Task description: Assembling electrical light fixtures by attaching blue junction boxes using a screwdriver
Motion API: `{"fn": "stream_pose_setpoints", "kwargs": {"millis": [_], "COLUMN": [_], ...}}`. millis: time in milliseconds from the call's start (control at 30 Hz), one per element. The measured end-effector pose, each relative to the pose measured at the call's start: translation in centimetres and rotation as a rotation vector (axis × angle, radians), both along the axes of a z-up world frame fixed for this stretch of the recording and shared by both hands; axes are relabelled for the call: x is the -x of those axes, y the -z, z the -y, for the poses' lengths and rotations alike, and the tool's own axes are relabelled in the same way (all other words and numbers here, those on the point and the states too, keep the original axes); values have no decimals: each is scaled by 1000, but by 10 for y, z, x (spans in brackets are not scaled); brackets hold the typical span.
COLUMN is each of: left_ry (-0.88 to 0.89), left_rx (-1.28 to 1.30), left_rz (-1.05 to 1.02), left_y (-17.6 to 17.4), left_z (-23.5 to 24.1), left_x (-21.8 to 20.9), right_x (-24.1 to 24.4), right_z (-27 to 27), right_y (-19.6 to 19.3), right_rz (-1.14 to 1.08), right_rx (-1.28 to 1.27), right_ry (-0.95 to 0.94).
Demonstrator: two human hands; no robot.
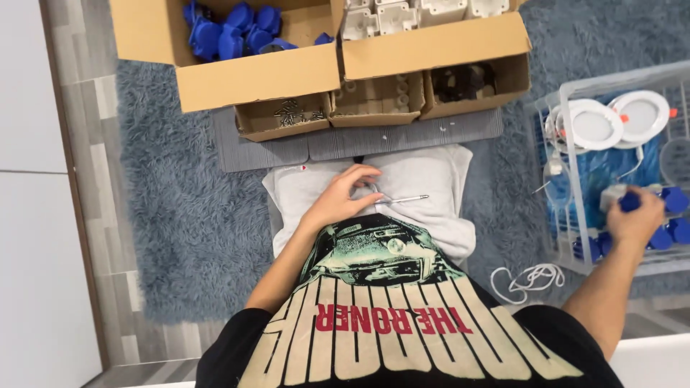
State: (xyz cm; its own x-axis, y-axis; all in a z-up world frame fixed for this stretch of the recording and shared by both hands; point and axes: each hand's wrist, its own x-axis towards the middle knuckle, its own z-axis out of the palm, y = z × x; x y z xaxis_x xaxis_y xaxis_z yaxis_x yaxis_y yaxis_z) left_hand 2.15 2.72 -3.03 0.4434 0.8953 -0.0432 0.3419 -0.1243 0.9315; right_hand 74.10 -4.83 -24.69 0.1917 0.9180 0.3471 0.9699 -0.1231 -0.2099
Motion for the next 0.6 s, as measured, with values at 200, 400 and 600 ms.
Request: {"fn": "stream_pose_setpoints", "kwargs": {"millis": [200,400,600], "left_ry": [-12,-12,5], "left_rx": [11,14,23], "left_rz": [2,2,-46], "left_y": [-2,-2,-3], "left_z": [1,0,0], "left_x": [-1,-1,-2], "right_x": [26,4,-20], "right_z": [4,-1,-28], "right_y": [-7,26,46], "right_rz": [-43,171,481], "right_rx": [228,314,412], "right_ry": [152,226,256]}}
